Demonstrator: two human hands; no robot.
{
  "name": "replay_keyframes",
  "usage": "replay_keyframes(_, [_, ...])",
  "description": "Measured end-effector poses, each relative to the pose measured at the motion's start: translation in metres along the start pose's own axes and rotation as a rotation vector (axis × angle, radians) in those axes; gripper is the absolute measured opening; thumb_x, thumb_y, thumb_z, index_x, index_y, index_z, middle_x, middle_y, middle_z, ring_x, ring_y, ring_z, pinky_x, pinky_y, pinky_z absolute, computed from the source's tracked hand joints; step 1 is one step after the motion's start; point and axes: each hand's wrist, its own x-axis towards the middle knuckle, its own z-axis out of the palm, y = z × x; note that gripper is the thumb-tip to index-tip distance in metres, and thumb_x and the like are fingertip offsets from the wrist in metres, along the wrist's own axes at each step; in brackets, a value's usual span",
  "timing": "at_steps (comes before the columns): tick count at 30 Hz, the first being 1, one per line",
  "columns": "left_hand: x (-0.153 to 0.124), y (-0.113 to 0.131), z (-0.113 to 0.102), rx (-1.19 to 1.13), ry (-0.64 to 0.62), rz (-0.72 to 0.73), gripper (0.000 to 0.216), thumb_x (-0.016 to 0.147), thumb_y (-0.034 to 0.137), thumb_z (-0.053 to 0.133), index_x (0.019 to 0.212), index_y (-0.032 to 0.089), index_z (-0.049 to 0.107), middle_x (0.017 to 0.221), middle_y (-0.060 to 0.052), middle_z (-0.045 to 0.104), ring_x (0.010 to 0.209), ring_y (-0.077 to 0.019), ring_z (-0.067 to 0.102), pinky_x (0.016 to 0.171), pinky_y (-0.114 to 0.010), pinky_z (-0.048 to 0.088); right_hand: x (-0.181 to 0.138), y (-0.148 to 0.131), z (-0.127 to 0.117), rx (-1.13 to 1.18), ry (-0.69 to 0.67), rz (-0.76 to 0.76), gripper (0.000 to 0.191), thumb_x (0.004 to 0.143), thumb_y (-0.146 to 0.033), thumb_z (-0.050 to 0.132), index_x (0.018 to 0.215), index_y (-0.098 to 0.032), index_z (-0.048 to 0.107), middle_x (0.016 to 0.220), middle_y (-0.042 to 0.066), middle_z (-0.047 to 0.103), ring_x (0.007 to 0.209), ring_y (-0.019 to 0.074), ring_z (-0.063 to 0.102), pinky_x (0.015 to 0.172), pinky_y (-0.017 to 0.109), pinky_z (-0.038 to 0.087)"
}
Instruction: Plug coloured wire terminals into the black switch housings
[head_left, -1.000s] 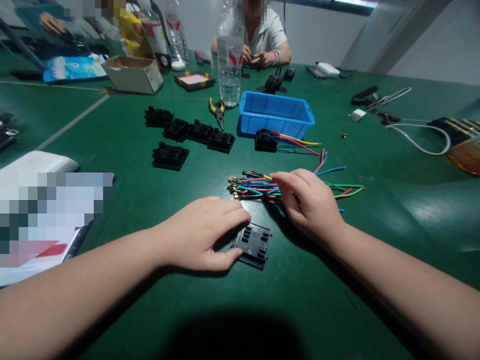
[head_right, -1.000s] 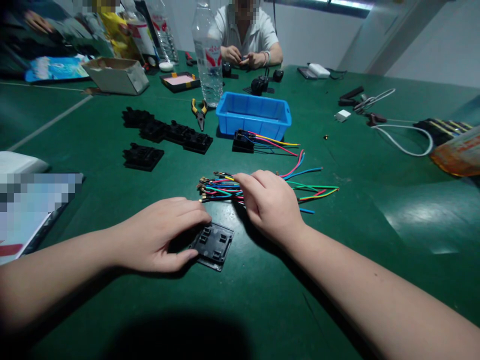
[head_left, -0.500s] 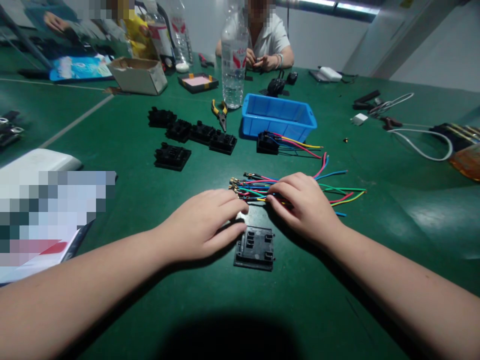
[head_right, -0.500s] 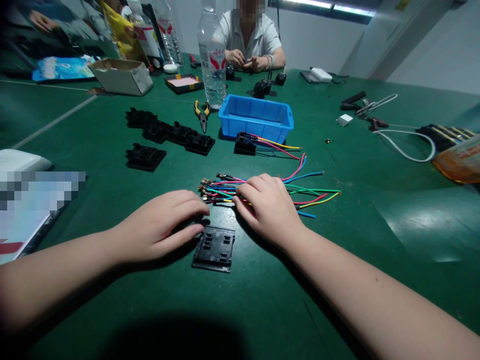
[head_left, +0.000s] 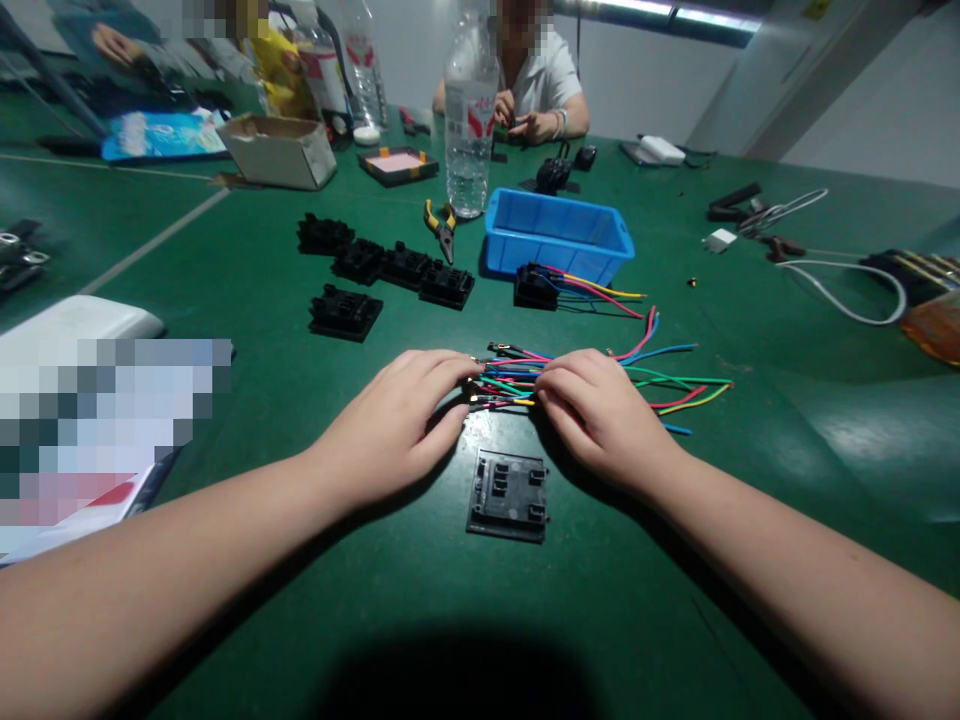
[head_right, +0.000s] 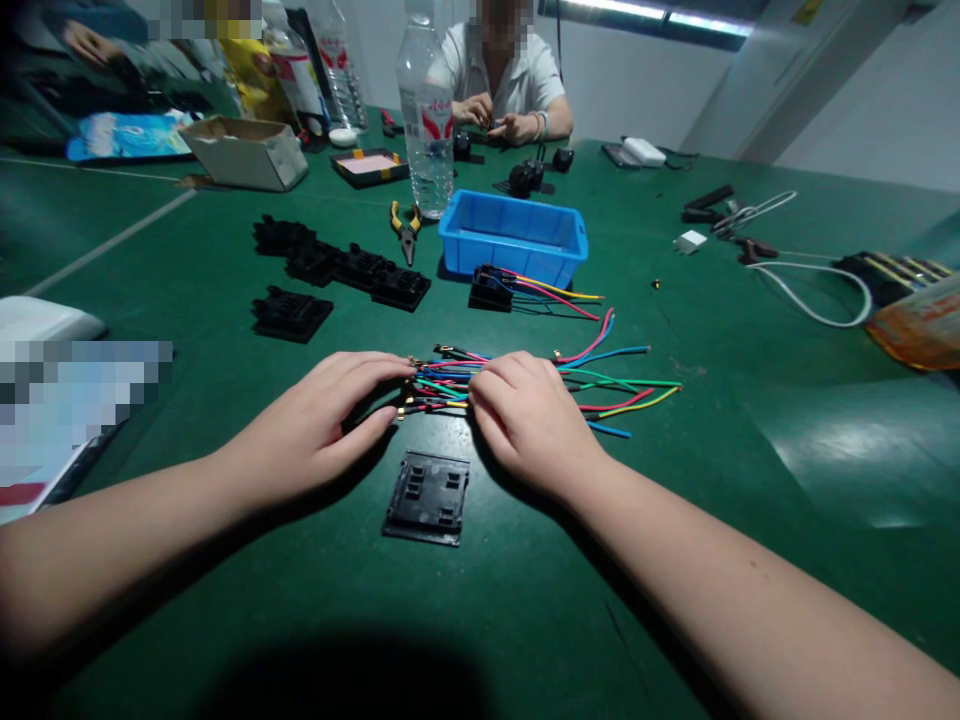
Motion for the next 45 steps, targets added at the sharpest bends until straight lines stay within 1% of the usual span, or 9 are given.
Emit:
replay_keyframes(4, [-0.0004, 0.0013, 0.0001, -0.005, -0.030, 0.008, 0.031, 0.096, 0.026, 0.044, 0.124, 0.016, 0.054, 0.125, -0.010, 0.062, 0.115, -0.0248, 0.055, 0.100, -0.045, 0.045, 0.0000, -0.0010, -0.0005, 0.023, -0.012, -0.028, 0.022, 0.096, -0.024, 0.046, 0.097, -0.017, 0.067, 0.104, 0.009, 0.069, 0.099, 0.0244, 0.057, 0.087, 0.041, 0.042])
replay_keyframes(10, [-0.0008, 0.0015, -0.0014, 0.004, -0.020, 0.030, 0.027, 0.095, 0.025, 0.044, 0.117, 0.017, 0.057, 0.117, -0.009, 0.064, 0.108, -0.0247, 0.057, 0.095, -0.044, 0.047, -0.0014, -0.0005, -0.0003, 0.030, 0.039, -0.052, 0.022, 0.096, -0.023, 0.048, 0.099, -0.017, 0.069, 0.105, 0.008, 0.072, 0.102, 0.0244, 0.060, 0.091, 0.044, 0.044])
replay_keyframes(16, [-0.0009, 0.0019, -0.0034, 0.023, 0.051, -0.004, 0.025, 0.095, 0.027, 0.045, 0.115, 0.017, 0.056, 0.115, -0.008, 0.065, 0.106, -0.0239, 0.059, 0.093, -0.042, 0.048, -0.0017, -0.0034, -0.0035, 0.064, 0.169, -0.126, 0.020, 0.094, -0.020, 0.051, 0.102, -0.015, 0.068, 0.104, 0.010, 0.073, 0.099, 0.0234, 0.064, 0.088, 0.042, 0.048])
replay_keyframes(22, [-0.0015, 0.0049, -0.0042, 0.029, 0.121, -0.087, 0.029, 0.093, 0.036, 0.051, 0.116, 0.019, 0.055, 0.109, -0.007, 0.066, 0.099, -0.0231, 0.062, 0.087, -0.040, 0.050, -0.0033, -0.0060, -0.0053, 0.074, 0.161, -0.221, 0.021, 0.092, -0.018, 0.053, 0.107, -0.018, 0.067, 0.107, 0.010, 0.074, 0.103, 0.0230, 0.065, 0.089, 0.041, 0.050])
replay_keyframes(26, [-0.0022, 0.0057, -0.0053, 0.025, 0.111, -0.041, 0.022, 0.096, 0.033, 0.048, 0.104, 0.018, 0.062, 0.102, -0.006, 0.069, 0.096, -0.0224, 0.062, 0.085, -0.038, 0.049, -0.0044, -0.0067, -0.0057, 0.083, 0.152, -0.294, 0.024, 0.091, -0.017, 0.054, 0.111, -0.018, 0.066, 0.110, 0.010, 0.073, 0.104, 0.0226, 0.064, 0.089, 0.041, 0.050])
replay_keyframes(29, [-0.0021, 0.0056, -0.0059, 0.019, 0.105, -0.009, 0.020, 0.096, 0.030, 0.048, 0.099, 0.017, 0.063, 0.098, -0.006, 0.070, 0.092, -0.0217, 0.062, 0.082, -0.037, 0.049, -0.0038, -0.0071, -0.0062, 0.094, 0.090, -0.336, 0.025, 0.092, -0.018, 0.053, 0.115, -0.018, 0.063, 0.113, 0.010, 0.071, 0.106, 0.0225, 0.063, 0.089, 0.041, 0.048])
replay_keyframes(34, [-0.0020, 0.0067, -0.0075, -0.005, 0.150, 0.063, 0.017, 0.095, 0.026, 0.051, 0.096, 0.015, 0.063, 0.092, -0.006, 0.069, 0.087, -0.0206, 0.062, 0.078, -0.035, 0.049, -0.0017, -0.0041, -0.0030, 0.072, 0.048, -0.297, 0.027, 0.092, -0.017, 0.052, 0.118, -0.019, 0.059, 0.110, 0.009, 0.071, 0.103, 0.0211, 0.062, 0.090, 0.040, 0.044])
replay_keyframes(40, [-0.0056, 0.0085, -0.0093, -0.051, 0.183, 0.156, 0.014, 0.093, 0.019, 0.053, 0.100, 0.013, 0.064, 0.095, -0.007, 0.070, 0.090, -0.0177, 0.063, 0.082, -0.030, 0.049, -0.0043, -0.0025, -0.0001, 0.109, 0.056, -0.333, 0.028, 0.094, -0.012, 0.046, 0.117, -0.018, 0.060, 0.102, 0.009, 0.071, 0.089, 0.0182, 0.062, 0.076, 0.031, 0.047])
replay_keyframes(45, [-0.0068, 0.0074, -0.0078, -0.068, 0.215, 0.192, 0.014, 0.092, 0.017, 0.056, 0.102, 0.013, 0.064, 0.094, -0.006, 0.071, 0.087, -0.0152, 0.064, 0.080, -0.026, 0.049, -0.0050, -0.0041, -0.0008, 0.059, 0.111, -0.328, 0.028, 0.093, -0.011, 0.046, 0.116, -0.015, 0.062, 0.098, 0.010, 0.070, 0.082, 0.0186, 0.059, 0.070, 0.030, 0.048])
